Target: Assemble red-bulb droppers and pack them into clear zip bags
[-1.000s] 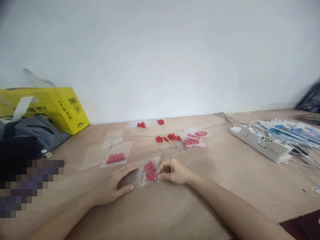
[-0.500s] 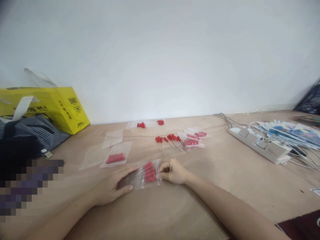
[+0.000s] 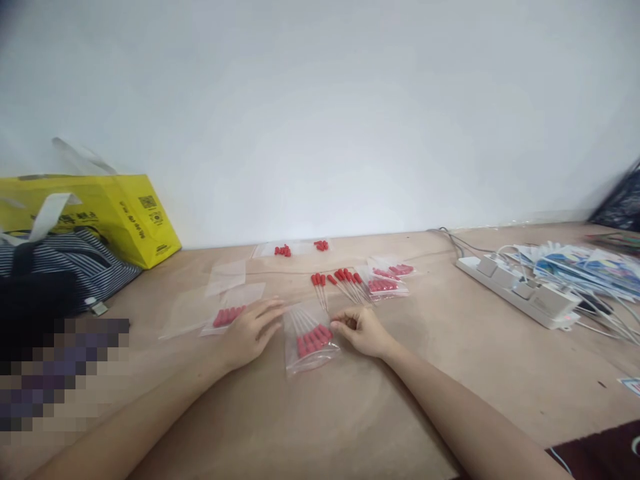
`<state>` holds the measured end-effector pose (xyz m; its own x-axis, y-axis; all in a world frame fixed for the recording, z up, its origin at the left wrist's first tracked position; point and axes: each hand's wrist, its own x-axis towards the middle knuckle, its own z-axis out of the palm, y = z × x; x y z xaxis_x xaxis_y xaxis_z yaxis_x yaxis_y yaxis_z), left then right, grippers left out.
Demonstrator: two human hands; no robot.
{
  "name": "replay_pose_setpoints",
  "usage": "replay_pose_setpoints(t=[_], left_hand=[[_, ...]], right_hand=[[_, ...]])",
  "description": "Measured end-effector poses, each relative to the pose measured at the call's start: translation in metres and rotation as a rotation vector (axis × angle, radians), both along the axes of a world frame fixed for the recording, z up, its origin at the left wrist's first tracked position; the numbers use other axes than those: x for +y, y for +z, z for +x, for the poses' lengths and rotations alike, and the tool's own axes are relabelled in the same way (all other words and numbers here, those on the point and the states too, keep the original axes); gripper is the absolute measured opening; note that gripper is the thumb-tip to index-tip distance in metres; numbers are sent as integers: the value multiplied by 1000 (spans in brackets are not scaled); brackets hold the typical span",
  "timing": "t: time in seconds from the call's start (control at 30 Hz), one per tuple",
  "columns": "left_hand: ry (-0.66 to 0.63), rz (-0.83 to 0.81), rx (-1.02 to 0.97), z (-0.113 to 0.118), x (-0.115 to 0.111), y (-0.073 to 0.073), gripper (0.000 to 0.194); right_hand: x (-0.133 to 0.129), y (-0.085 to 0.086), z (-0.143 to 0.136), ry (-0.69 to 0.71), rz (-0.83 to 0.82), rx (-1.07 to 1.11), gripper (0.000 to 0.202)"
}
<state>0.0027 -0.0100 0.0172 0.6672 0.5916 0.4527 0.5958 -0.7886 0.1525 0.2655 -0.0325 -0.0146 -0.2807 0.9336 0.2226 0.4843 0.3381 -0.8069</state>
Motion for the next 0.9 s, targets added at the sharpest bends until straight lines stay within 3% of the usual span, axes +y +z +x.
replay_pose_setpoints(t=[0.17,0.3,0.47,0.63,0.77,0.9], left_hand=[[-193,-93,-60,-5,-27,-3,27],[-211,-91,-35,-11,-34,-4,34],[-176,105,-25,-17,-20,-10,19],[-216,348,60,-19,-11,-14,22],[-219,375,147,-19,-5,-17,28],[-193,339,153,-20,-3,-23,28]], right_hand=[[-9,6,-11,81,-31,-95,39],[-4,9,-27,15,102,-237,28],[12,4,-38,-76,96,-207,30],[8,3,-25,100,57,-77,46],[-4,10,-18,245,210,-147,53],[-7,10,-21,175,558,-345,38]])
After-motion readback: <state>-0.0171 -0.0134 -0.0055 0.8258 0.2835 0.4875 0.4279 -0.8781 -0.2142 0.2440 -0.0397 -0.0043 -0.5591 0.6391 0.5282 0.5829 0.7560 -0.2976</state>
